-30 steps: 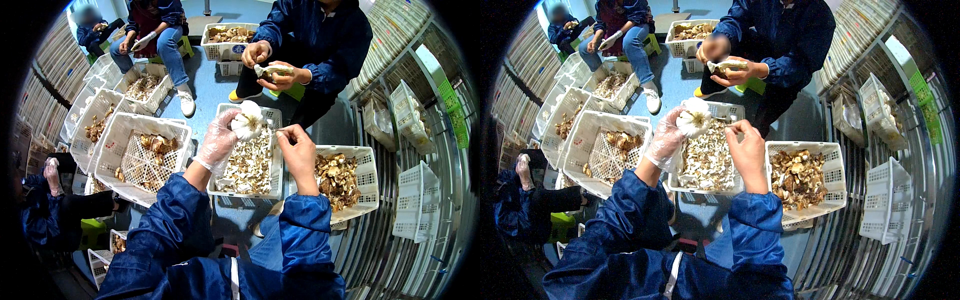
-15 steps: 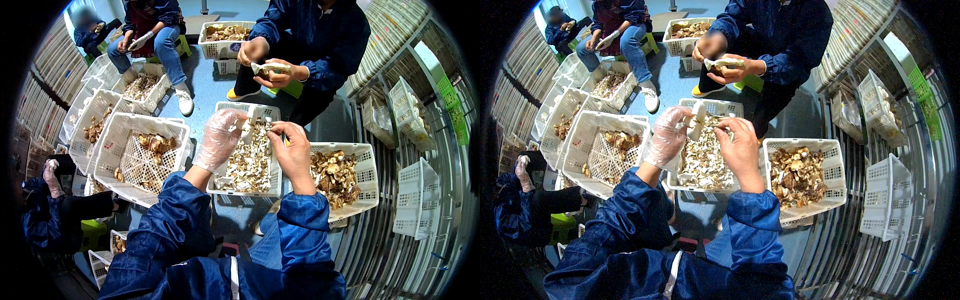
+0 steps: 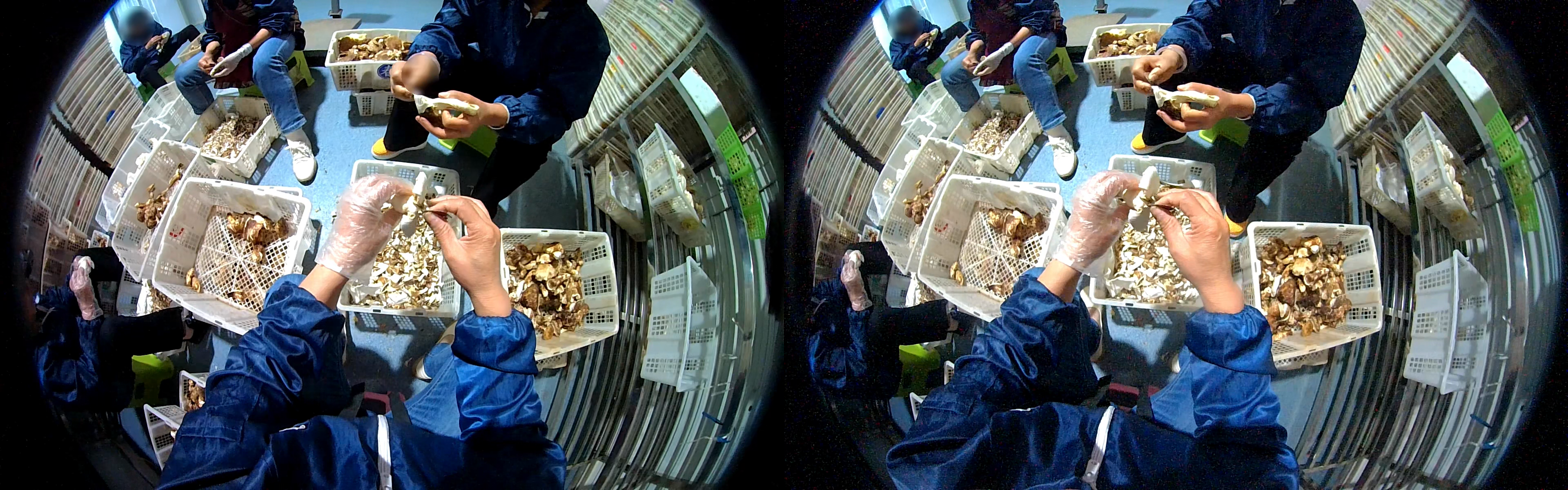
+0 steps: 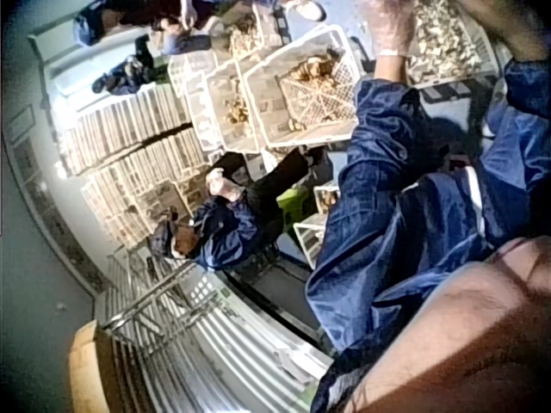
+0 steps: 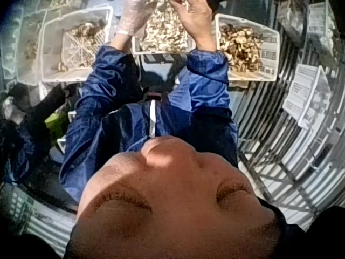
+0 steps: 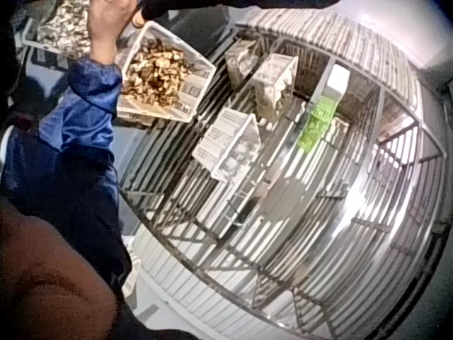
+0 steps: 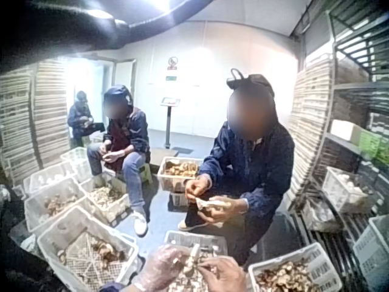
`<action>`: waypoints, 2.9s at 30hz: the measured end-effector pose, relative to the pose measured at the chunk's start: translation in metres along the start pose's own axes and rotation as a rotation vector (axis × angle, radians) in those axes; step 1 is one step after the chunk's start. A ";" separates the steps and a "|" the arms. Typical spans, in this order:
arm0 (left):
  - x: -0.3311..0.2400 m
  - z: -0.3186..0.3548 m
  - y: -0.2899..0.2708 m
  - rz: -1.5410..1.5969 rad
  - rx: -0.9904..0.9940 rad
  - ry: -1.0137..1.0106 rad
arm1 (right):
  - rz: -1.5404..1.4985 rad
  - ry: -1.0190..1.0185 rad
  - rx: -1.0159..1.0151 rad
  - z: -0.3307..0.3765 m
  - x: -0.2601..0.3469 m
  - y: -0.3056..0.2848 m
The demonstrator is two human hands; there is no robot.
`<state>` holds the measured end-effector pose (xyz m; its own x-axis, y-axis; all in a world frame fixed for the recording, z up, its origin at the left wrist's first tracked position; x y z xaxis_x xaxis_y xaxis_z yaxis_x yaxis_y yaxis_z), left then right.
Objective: The person cleans mushrooms with a scraping tool and by hand, removing dirt from the stems and caps before sorting them into plastic crates.
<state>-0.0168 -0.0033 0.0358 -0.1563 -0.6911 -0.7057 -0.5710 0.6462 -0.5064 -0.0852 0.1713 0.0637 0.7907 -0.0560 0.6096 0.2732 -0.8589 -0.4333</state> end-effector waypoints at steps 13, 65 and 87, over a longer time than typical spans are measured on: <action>0.005 0.005 0.007 0.100 0.035 -0.074 | -0.047 0.054 -0.032 0.001 0.003 0.002; 0.016 0.009 0.024 1.055 0.227 -0.518 | -0.222 0.235 -0.240 0.008 -0.022 0.002; 0.092 0.034 0.045 1.151 0.262 -0.840 | 0.490 0.163 0.641 0.060 -0.032 0.062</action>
<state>-0.0297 -0.0267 -0.0694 0.1444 0.5730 -0.8068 -0.2819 0.8053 0.5215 -0.0602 0.1505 -0.0225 0.8254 -0.4646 0.3206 0.2169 -0.2633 -0.9400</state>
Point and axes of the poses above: each hand's wrist, its own z-axis away from the middle knuckle, its own y-axis out of the palm, x = y × z, the point moved 3 cm from there along -z, towards the middle knuckle, and after that the axes turned 8 degrees about -y, right-handed, at the moved point
